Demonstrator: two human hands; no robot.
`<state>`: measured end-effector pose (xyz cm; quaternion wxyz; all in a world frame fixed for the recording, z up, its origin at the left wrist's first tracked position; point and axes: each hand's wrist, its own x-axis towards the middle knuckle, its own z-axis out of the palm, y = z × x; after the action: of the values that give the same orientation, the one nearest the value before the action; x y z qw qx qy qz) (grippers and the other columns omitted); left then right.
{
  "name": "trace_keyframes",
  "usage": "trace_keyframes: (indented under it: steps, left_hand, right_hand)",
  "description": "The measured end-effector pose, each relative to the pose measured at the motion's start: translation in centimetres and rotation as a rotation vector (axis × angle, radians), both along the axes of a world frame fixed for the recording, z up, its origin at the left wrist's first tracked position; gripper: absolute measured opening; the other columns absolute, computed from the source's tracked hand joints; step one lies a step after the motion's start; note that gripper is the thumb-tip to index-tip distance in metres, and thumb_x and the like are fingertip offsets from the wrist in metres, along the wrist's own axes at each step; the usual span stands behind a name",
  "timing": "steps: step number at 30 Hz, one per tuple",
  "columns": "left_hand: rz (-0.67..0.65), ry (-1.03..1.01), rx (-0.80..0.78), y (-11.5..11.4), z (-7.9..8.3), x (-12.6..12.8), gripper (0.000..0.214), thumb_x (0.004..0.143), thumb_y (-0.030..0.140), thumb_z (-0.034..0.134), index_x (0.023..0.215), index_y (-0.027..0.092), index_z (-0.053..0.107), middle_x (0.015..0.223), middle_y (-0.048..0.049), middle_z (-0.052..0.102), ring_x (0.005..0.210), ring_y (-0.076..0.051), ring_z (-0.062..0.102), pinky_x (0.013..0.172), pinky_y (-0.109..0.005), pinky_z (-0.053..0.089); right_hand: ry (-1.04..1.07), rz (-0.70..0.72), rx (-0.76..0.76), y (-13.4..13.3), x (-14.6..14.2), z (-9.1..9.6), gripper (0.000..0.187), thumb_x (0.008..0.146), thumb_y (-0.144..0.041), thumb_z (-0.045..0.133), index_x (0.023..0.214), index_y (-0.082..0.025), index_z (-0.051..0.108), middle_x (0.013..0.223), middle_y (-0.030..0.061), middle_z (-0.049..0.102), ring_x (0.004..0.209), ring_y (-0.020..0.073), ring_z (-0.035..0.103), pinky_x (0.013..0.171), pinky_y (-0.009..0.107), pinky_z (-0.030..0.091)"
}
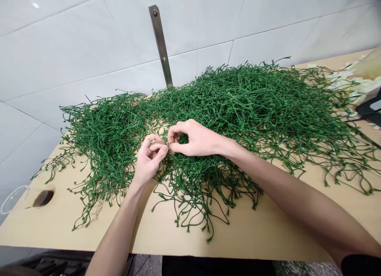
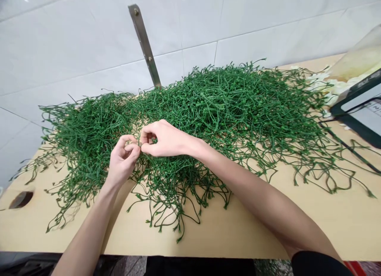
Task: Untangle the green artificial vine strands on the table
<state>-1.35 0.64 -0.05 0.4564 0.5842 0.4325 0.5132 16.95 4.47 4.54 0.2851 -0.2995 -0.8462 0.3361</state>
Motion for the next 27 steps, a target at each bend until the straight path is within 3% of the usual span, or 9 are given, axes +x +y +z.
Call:
trace_keyframes:
  steps: [7,14,20,27]
  left_hand:
    - [0.026,0.115,0.075,0.0,0.0,0.0,0.031,0.078,0.048,0.069,0.074,0.018,0.061,0.058,0.0034,0.049,0.049,-0.008,0.035,0.046,-0.023,0.028]
    - [0.021,0.241,0.156,-0.5,0.6,0.5,0.032,0.080,0.046,0.067,0.070,0.017,0.060,0.060,0.0012,0.056,0.052,-0.009,0.044,0.049,-0.022,0.033]
    - [0.004,0.197,0.101,-0.5,0.5,0.3,0.031,0.081,0.047,0.066,0.071,0.018,0.062,0.054,0.0033,0.047,0.048,-0.009,0.035,0.047,-0.023,0.028]
    - [-0.018,0.187,0.066,-0.3,0.5,0.4,0.034,0.077,0.048,0.069,0.066,0.017,0.060,0.055,0.0026,0.050,0.049,-0.009,0.037,0.049,-0.023,0.031]
  right_hand:
    - [-0.037,0.018,0.014,-0.3,-0.1,0.0,0.013,0.075,-0.021,0.051,0.066,-0.015,0.059,0.067,-0.0003,0.058,0.063,0.0100,0.046,0.066,0.027,0.036]
    - [-0.142,-0.003,0.109,-0.8,-0.4,0.0,0.025,0.074,-0.025,0.048,0.051,-0.017,0.046,0.055,-0.0023,0.040,0.061,0.0109,0.034,0.067,0.029,0.030]
    - [-0.023,0.012,0.132,-0.5,-0.6,-0.9,0.022,0.070,-0.026,0.050,0.051,-0.018,0.042,0.053,-0.0025,0.040,0.061,0.0116,0.038,0.060,0.028,0.027]
    - [-0.048,-0.001,0.282,-0.7,-1.0,-1.3,0.025,0.069,-0.021,0.048,0.051,-0.018,0.031,0.049,-0.0033,0.034,0.059,0.0117,0.033,0.062,0.030,0.026]
